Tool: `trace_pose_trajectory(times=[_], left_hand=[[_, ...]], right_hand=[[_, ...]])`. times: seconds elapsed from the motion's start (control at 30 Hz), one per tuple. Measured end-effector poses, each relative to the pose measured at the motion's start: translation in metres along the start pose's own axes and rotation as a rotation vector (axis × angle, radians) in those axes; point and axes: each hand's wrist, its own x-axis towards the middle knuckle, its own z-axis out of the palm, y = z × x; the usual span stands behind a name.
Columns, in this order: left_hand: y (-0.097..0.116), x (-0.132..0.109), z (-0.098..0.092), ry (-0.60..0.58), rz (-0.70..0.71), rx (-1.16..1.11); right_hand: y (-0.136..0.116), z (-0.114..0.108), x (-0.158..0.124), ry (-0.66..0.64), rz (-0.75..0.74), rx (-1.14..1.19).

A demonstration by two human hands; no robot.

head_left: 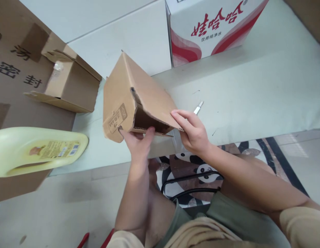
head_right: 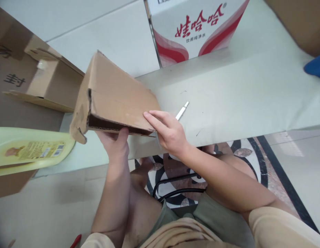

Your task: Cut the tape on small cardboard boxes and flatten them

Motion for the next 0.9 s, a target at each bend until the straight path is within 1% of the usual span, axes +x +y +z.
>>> trace_pose_trajectory(times=[0.03, 0.1, 0.2, 0.27, 0.33, 0.4, 0.53, 0.67, 0.77, 0.9], left_hand=[[0.001, 0.001, 0.001, 0.027, -0.013, -0.003], [0.000, 0.005, 0.003, 0.096, -0.093, -0.075], [-0.007, 0.013, 0.000, 0.212, -0.262, -0.254], [-0.011, 0.017, -0.003, 0.285, -0.339, -0.333], [-0.013, 0.021, -0.007, 0.350, -0.373, -0.361], [-0.013, 0.022, -0.010, 0.377, -0.370, -0.371], [-0.011, 0.020, -0.012, 0.276, -0.346, -0.377], [-0.012, 0.013, -0.008, 0.197, -0.304, -0.317], [-0.013, 0.013, -0.009, 0.105, -0.194, -0.281], [-0.013, 0.022, -0.021, 0.042, 0.023, -0.237]], right_hand=[[0.000, 0.002, -0.001, 0.006, -0.025, -0.034], [-0.002, 0.005, -0.003, -0.004, -0.055, -0.089], [-0.001, 0.007, -0.005, -0.055, -0.043, -0.130], [0.003, 0.004, -0.003, -0.070, -0.024, -0.123], [0.010, -0.002, 0.001, -0.043, 0.010, -0.107], [0.020, -0.009, 0.006, 0.014, 0.048, -0.100], [0.035, -0.023, 0.017, 0.085, 0.071, -0.110], [0.035, -0.029, 0.019, 0.093, 0.051, -0.042], [0.032, -0.029, 0.020, 0.112, 0.048, 0.035], [0.030, -0.030, 0.022, 0.141, 0.046, 0.149]])
